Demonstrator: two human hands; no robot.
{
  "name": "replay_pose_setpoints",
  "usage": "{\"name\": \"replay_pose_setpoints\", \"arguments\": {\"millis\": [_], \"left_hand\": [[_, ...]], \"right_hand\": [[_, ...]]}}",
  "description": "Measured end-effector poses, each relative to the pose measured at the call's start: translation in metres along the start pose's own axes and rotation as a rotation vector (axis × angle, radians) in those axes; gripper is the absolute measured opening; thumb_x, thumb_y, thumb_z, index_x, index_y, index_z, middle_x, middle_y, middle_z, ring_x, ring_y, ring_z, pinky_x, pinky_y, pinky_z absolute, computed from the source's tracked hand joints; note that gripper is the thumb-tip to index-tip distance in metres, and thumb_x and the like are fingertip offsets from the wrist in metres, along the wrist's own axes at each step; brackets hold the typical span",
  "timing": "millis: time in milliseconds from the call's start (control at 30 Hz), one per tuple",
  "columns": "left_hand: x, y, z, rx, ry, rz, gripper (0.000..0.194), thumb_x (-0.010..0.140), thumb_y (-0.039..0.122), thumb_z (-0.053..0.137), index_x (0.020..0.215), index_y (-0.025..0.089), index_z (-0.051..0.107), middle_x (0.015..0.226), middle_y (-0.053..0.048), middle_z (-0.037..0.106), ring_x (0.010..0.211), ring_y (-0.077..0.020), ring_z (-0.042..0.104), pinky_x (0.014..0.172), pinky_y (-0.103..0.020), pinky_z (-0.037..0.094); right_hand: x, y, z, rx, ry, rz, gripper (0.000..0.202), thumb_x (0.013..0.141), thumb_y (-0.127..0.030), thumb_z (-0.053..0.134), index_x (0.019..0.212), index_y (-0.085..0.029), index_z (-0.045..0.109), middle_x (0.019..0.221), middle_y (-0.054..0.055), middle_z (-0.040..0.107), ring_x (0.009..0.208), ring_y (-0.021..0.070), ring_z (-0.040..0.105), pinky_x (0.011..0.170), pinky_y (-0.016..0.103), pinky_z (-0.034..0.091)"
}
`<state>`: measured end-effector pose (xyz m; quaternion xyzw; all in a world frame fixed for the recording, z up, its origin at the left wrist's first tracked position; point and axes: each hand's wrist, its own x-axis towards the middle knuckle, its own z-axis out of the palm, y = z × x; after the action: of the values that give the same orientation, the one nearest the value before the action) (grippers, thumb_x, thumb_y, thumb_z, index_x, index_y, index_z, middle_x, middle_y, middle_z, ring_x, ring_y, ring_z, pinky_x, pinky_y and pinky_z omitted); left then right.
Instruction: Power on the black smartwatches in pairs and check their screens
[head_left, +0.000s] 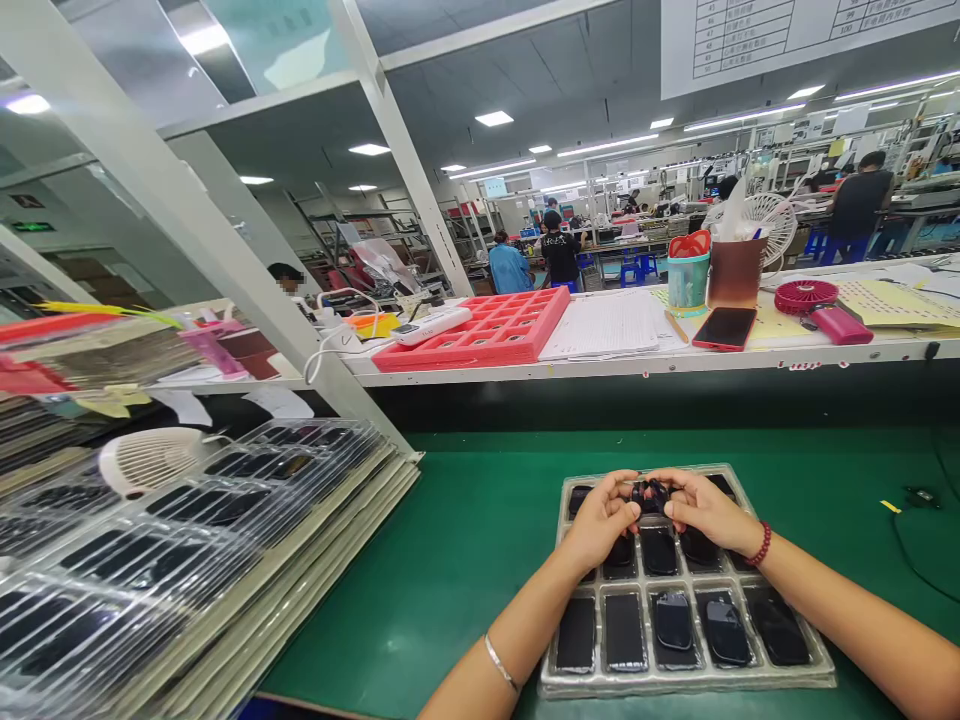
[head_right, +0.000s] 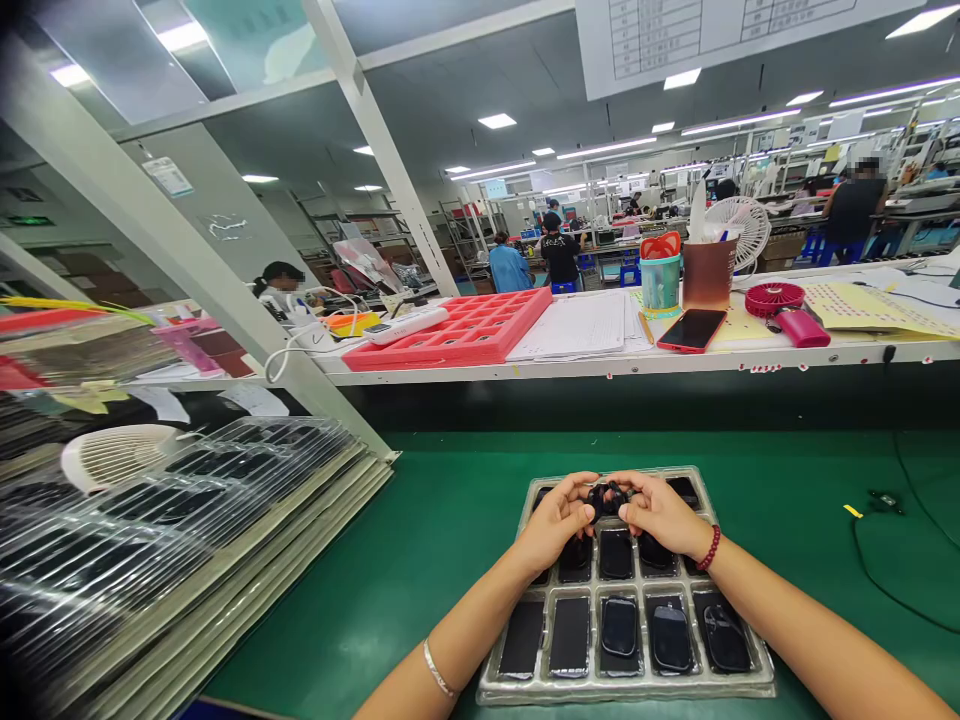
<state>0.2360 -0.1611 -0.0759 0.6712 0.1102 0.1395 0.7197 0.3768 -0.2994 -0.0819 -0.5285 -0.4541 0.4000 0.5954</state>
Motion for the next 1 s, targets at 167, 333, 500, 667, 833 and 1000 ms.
{"name": "replay_pose_setpoints", "arguments": {"millis": [167,333,500,667,833,1000], "left_hand": [[0.0,0.001,0.001,-0.004,0.023,-0.011,0.05,0.069,0.037,0.068,0.111,0.017,0.049,0.095,-0.005,0.056,0.058,-0.0072,0.054,0.054,-0.02,0.041],[0.003,0.004,0.001,-0.001,0.09,-0.015,0.043,0.074,0.03,0.06,0.113,0.015,0.051,0.098,-0.009,0.06,0.074,-0.0144,0.059,0.055,-0.021,0.042],[0.001,0.007,0.002,-0.02,0.102,-0.04,0.039,0.069,0.02,0.061,0.107,0.016,0.051,0.091,-0.005,0.061,0.066,-0.0112,0.058,0.052,-0.019,0.04],[0.0,0.008,0.004,-0.024,0.08,-0.044,0.038,0.068,0.018,0.061,0.105,0.016,0.05,0.084,-0.002,0.061,0.059,-0.008,0.055,0.054,-0.02,0.04],[-0.001,0.014,0.003,0.07,0.091,-0.034,0.035,0.074,0.023,0.056,0.107,0.016,0.048,0.081,-0.002,0.06,0.059,-0.0103,0.056,0.05,-0.02,0.037],[-0.048,0.046,-0.008,0.617,0.054,0.124,0.01,0.078,0.02,0.051,0.083,0.017,0.059,0.077,-0.002,0.061,0.074,-0.0147,0.055,0.071,-0.027,0.043]], "right_hand": [[0.0,0.001,0.001,0.034,0.027,-0.006,0.039,0.075,-0.031,0.066,0.111,-0.02,0.054,0.095,0.004,0.06,0.056,0.0088,0.053,0.054,0.024,0.048],[0.002,-0.002,-0.001,0.15,0.103,0.085,0.044,0.075,-0.026,0.061,0.118,-0.023,0.051,0.1,0.006,0.061,0.079,0.0174,0.064,0.066,0.029,0.052],[0.002,-0.004,0.0,0.111,0.084,0.049,0.036,0.074,-0.019,0.059,0.109,-0.02,0.054,0.097,0.005,0.064,0.072,0.0141,0.062,0.061,0.026,0.051],[0.002,-0.002,0.002,0.04,0.04,0.023,0.03,0.075,-0.02,0.059,0.105,-0.019,0.054,0.096,0.006,0.064,0.071,0.0144,0.061,0.059,0.026,0.049],[0.001,-0.007,0.0,-0.046,0.036,0.016,0.028,0.08,-0.032,0.055,0.105,-0.019,0.054,0.097,0.008,0.063,0.079,0.0201,0.061,0.066,0.033,0.049],[-0.014,-0.032,0.023,-0.606,0.098,-0.197,0.009,0.08,-0.023,0.054,0.084,-0.021,0.063,0.091,0.007,0.063,0.092,0.0243,0.055,0.085,0.041,0.04]]}}
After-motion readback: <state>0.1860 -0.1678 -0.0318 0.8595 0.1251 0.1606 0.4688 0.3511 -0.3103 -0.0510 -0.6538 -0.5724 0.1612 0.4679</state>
